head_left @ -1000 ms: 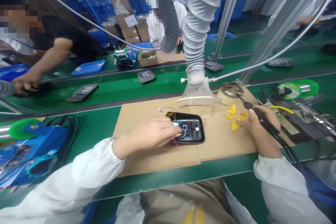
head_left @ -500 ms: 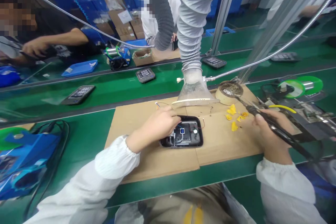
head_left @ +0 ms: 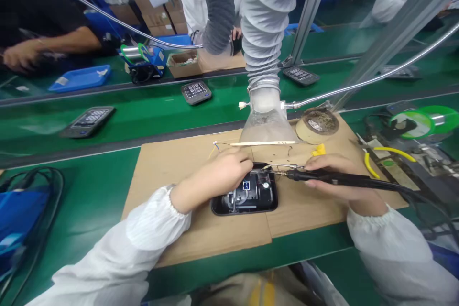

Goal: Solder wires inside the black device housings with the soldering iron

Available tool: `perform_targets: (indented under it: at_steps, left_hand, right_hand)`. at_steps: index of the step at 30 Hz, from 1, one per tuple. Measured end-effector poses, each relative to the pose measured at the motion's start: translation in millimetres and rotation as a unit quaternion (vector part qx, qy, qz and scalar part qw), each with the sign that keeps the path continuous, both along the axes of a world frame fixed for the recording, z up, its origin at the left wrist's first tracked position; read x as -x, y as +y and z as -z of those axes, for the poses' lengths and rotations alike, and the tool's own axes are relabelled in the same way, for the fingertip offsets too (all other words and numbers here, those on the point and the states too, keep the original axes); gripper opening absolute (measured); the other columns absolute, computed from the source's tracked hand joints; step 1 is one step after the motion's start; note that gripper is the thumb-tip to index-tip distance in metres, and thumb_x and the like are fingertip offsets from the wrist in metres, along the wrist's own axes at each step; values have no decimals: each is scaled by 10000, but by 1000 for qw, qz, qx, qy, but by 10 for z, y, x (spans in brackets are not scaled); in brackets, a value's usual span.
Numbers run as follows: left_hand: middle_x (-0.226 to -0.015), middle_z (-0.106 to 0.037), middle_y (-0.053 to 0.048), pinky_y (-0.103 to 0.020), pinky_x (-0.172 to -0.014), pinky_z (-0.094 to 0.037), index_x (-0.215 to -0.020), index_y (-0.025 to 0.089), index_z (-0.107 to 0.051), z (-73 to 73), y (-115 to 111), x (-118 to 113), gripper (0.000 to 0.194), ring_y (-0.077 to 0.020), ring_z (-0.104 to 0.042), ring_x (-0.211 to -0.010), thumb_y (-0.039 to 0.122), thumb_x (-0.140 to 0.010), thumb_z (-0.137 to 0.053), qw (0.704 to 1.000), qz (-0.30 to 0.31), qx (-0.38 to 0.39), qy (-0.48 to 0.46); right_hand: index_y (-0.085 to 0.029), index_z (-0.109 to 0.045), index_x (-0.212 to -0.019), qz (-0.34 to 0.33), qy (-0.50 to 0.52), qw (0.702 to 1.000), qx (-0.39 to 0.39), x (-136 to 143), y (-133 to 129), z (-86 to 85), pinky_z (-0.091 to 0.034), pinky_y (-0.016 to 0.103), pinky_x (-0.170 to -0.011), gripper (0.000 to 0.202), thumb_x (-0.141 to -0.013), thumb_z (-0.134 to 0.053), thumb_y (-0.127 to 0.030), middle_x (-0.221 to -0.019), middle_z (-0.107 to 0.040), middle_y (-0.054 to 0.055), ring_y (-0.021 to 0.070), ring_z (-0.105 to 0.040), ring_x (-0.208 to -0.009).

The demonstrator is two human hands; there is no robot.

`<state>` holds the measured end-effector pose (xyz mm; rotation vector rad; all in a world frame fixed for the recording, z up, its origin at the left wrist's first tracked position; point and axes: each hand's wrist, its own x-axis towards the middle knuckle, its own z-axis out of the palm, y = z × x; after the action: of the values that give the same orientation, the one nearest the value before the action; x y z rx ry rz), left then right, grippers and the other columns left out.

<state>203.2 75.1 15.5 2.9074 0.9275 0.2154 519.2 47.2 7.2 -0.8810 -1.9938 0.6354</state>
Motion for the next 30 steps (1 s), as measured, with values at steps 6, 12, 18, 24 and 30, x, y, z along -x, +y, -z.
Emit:
perform_targets:
  at_steps: [6, 12, 18, 24, 30]
  left_hand:
    - [-1028, -666, -114, -399, -898, -546, -847, 126, -671, 43, -3, 9, 212, -234, -620, -984, 136, -968, -497, 999, 5, 31, -18]
    - [-1049, -681, -116, -402, -934, -536, -875, 141, -694, 33, -5, 11, 196, -235, -621, -1038, 126, -956, -516, 998, 2, 46, -30]
    - [-1065, -681, -116, -402, -948, -531, -889, 147, -712, 33, -10, 7, 202, -233, -619, -1046, 125, -957, -523, 998, -2, 47, -32]
    - [-1068, -680, -120, -404, -939, -533, -892, 140, -712, 33, -7, 8, 202, -238, -620, -1041, 127, -960, -523, 999, 4, 45, -23]
    - [-1076, -681, -118, -407, -948, -529, -891, 144, -714, 27, -10, 8, 205, -238, -619, -1056, 123, -958, -521, 998, 2, 48, -30]
  right_hand:
    - [-305, -720, -1039, -55, -8, 998, 15, 69, 120, 110, -645, 293, -679, 296, -793, -811, -167, -893, -775, 11, 205, -760, -798]
    - [-311, -694, -1120, -117, -5, 993, 32, 89, 149, 151, -628, 276, -687, 374, -809, -790, -127, -921, -777, 1, 189, -761, -821]
    - [-296, -701, -1068, -98, -12, 994, 46, 117, 120, 140, -637, 298, -713, 289, -827, -785, -160, -912, -780, 3, 197, -764, -840]
    - [-314, -698, -1081, -108, -6, 994, 35, 127, 135, 131, -635, 289, -690, 337, -810, -784, -133, -891, -780, -4, 191, -763, -807]
    - [-266, -696, -1037, -114, -2, 993, 38, 126, 162, 145, -634, 288, -685, 259, -824, -766, -138, -887, -778, 9, 191, -765, -811]
